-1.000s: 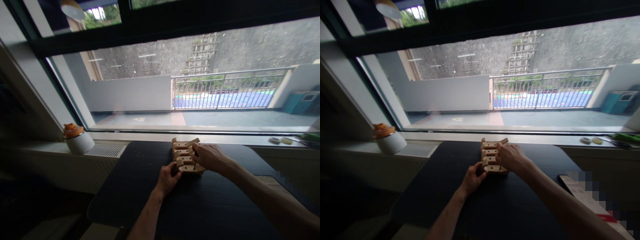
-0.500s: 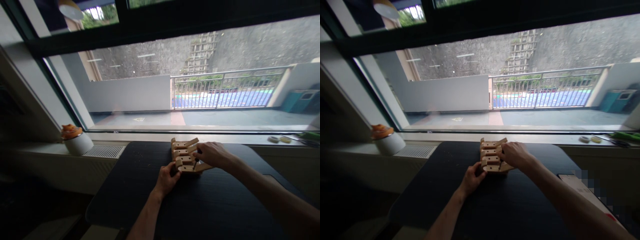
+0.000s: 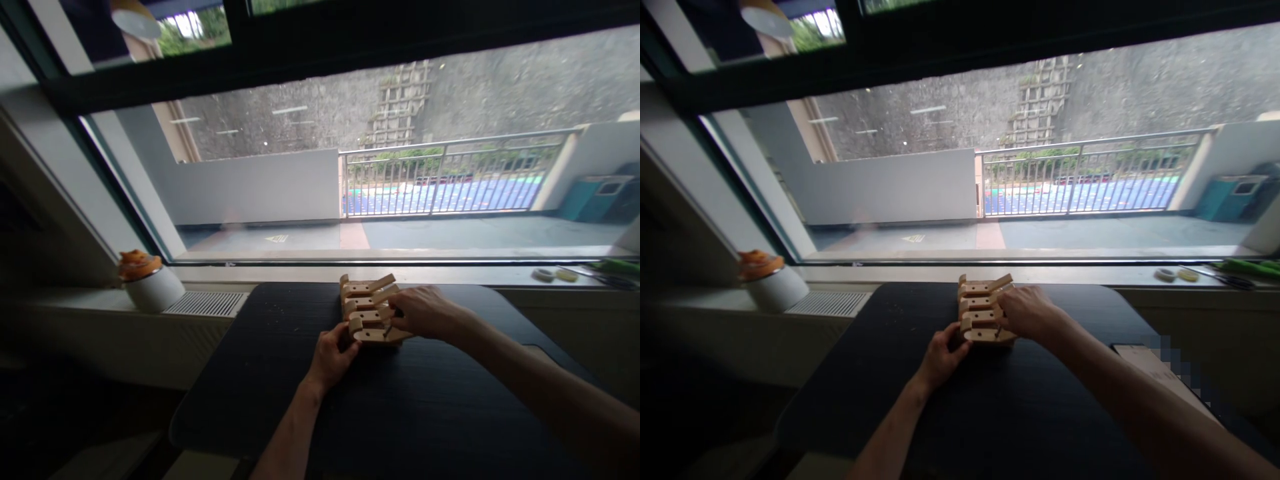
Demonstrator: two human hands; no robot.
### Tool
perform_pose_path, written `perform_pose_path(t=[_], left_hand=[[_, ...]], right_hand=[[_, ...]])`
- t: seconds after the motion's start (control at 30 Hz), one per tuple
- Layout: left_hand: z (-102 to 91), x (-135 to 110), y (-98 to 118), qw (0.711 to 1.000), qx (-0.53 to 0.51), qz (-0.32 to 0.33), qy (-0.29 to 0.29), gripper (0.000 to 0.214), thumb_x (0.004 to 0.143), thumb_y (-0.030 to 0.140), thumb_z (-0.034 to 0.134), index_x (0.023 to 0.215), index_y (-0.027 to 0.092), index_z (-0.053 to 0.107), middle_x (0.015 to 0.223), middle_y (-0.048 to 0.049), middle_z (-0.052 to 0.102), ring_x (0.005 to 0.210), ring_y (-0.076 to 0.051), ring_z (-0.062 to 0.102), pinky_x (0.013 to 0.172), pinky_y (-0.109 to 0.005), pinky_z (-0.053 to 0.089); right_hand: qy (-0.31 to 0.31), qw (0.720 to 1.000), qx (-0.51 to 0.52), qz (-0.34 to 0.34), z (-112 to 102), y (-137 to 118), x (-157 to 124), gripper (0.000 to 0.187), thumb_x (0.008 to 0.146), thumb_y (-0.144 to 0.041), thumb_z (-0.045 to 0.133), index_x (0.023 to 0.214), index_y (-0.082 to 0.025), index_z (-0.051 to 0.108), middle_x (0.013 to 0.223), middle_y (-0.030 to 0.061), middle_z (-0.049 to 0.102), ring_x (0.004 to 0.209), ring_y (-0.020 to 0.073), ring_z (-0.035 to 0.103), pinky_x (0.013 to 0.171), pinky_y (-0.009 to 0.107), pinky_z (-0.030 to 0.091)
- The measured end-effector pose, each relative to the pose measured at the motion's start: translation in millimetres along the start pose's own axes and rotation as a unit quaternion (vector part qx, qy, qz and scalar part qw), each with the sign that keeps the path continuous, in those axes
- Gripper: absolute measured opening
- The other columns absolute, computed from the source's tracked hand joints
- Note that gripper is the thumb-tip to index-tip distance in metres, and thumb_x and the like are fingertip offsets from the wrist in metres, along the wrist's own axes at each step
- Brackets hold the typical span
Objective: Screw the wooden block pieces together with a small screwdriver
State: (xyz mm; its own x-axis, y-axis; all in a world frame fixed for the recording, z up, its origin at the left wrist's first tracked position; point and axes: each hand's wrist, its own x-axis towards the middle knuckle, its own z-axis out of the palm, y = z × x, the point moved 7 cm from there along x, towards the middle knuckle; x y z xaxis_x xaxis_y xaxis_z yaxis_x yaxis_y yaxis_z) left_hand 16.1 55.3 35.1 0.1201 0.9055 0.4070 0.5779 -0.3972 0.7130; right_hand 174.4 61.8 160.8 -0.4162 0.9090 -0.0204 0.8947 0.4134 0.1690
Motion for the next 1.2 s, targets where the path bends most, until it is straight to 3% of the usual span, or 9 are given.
perform_pose_path(t=[0.1, 0.23, 0.4, 0.53, 0.63, 0.73, 0.9, 1.03, 1.2], left_hand=[[0.5, 0, -1, 1.000, -0.009, 0.000, -0.003, 0.033, 0.076, 0.031, 0.064, 0.107, 0.023, 0.063, 0.083, -0.0003, 0.071, 0.072, -0.016, 0.064, 0.074, -0.026, 0.052], [5.2, 2, -4, 0.999, -0.043, -0.001, -0.019, 0.032, 0.076, 0.034, 0.063, 0.106, 0.021, 0.062, 0.083, -0.0003, 0.071, 0.068, -0.015, 0.062, 0.069, -0.024, 0.051], [5.8, 1, -5, 0.995, -0.094, -0.023, -0.027, 0.032, 0.075, 0.029, 0.064, 0.106, 0.020, 0.063, 0.087, -0.0013, 0.071, 0.076, -0.016, 0.063, 0.073, -0.025, 0.050], [-5.0, 4, -15, 0.981, -0.170, -0.079, -0.051, 0.040, 0.068, 0.025, 0.068, 0.107, 0.021, 0.062, 0.079, 0.0008, 0.067, 0.072, -0.014, 0.060, 0.069, -0.024, 0.048], [-29.8, 22, -38, 0.963, -0.205, -0.168, 0.040, 0.022, 0.066, 0.025, 0.067, 0.087, 0.018, 0.066, 0.074, -0.0002, 0.064, 0.073, -0.015, 0.059, 0.071, -0.026, 0.046], [-39.4, 57, -54, 0.950, -0.220, -0.206, 0.077, 0.025, 0.076, 0.035, 0.055, 0.093, 0.017, 0.063, 0.094, -0.0066, 0.066, 0.093, -0.020, 0.059, 0.078, -0.029, 0.045], [-10.9, 99, -53, 0.930, -0.279, -0.239, -0.004, 0.046, 0.086, 0.052, 0.037, 0.112, 0.020, 0.056, 0.126, -0.0109, 0.056, 0.116, -0.025, 0.051, 0.084, -0.036, 0.044], [7.7, 82, -40, 0.923, -0.299, -0.227, -0.082, 0.058, 0.082, 0.064, 0.036, 0.104, 0.017, 0.062, 0.114, -0.0118, 0.064, 0.105, -0.026, 0.059, 0.084, -0.038, 0.044], [-13.5, 56, -45, 0.935, -0.260, -0.229, -0.072, 0.063, 0.072, 0.070, 0.047, 0.089, 0.012, 0.065, 0.086, -0.0121, 0.069, 0.085, -0.026, 0.064, 0.075, -0.037, 0.045]], right_hand=[[-0.024, 0.999, 0.012, -0.041, 1, -14, -3, 0.018, 0.074, -0.015, 0.052, 0.078, -0.016, 0.070, 0.079, 0.0102, 0.070, 0.078, 0.0227, 0.065, 0.061, 0.027, 0.041], [-0.022, 0.999, 0.024, 0.001, 12, -14, 6, 0.022, 0.078, -0.015, 0.048, 0.080, -0.012, 0.070, 0.080, 0.0138, 0.070, 0.081, 0.0229, 0.064, 0.063, 0.027, 0.041], [-0.040, 0.991, 0.065, 0.111, 22, 36, 4, 0.036, 0.084, -0.039, 0.043, 0.077, -0.016, 0.070, 0.079, 0.0119, 0.070, 0.071, 0.0212, 0.063, 0.056, 0.027, 0.038], [0.006, 0.969, 0.175, 0.173, 31, 70, -34, 0.055, 0.084, -0.060, 0.032, 0.067, -0.020, 0.066, 0.061, 0.0060, 0.063, 0.056, 0.0175, 0.056, 0.048, 0.027, 0.030], [0.027, 0.943, 0.310, 0.116, 62, 55, -63, 0.039, 0.080, -0.055, 0.043, 0.081, -0.022, 0.065, 0.068, 0.0027, 0.065, 0.059, 0.0168, 0.056, 0.051, 0.026, 0.033], [0.048, 0.895, 0.435, 0.091, 102, 27, -77, 0.030, 0.082, -0.045, 0.041, 0.086, -0.021, 0.059, 0.078, 0.0029, 0.065, 0.068, 0.0170, 0.057, 0.060, 0.026, 0.039], [0.068, 0.851, 0.494, 0.163, 147, 12, -68, 0.010, 0.074, -0.026, 0.044, 0.078, -0.019, 0.051, 0.071, 0.0011, 0.062, 0.069, 0.0160, 0.055, 0.062, 0.026, 0.040], [0.100, 0.833, 0.503, 0.206, 147, 33, -61, 0.027, 0.078, -0.040, 0.046, 0.083, -0.016, 0.059, 0.080, 0.0057, 0.066, 0.075, 0.0197, 0.059, 0.066, 0.028, 0.041], [0.039, 0.822, 0.525, 0.217, 142, 43, -56, 0.047, 0.080, -0.056, 0.043, 0.088, -0.016, 0.066, 0.067, 0.0059, 0.068, 0.063, 0.0198, 0.060, 0.056, 0.027, 0.039]])
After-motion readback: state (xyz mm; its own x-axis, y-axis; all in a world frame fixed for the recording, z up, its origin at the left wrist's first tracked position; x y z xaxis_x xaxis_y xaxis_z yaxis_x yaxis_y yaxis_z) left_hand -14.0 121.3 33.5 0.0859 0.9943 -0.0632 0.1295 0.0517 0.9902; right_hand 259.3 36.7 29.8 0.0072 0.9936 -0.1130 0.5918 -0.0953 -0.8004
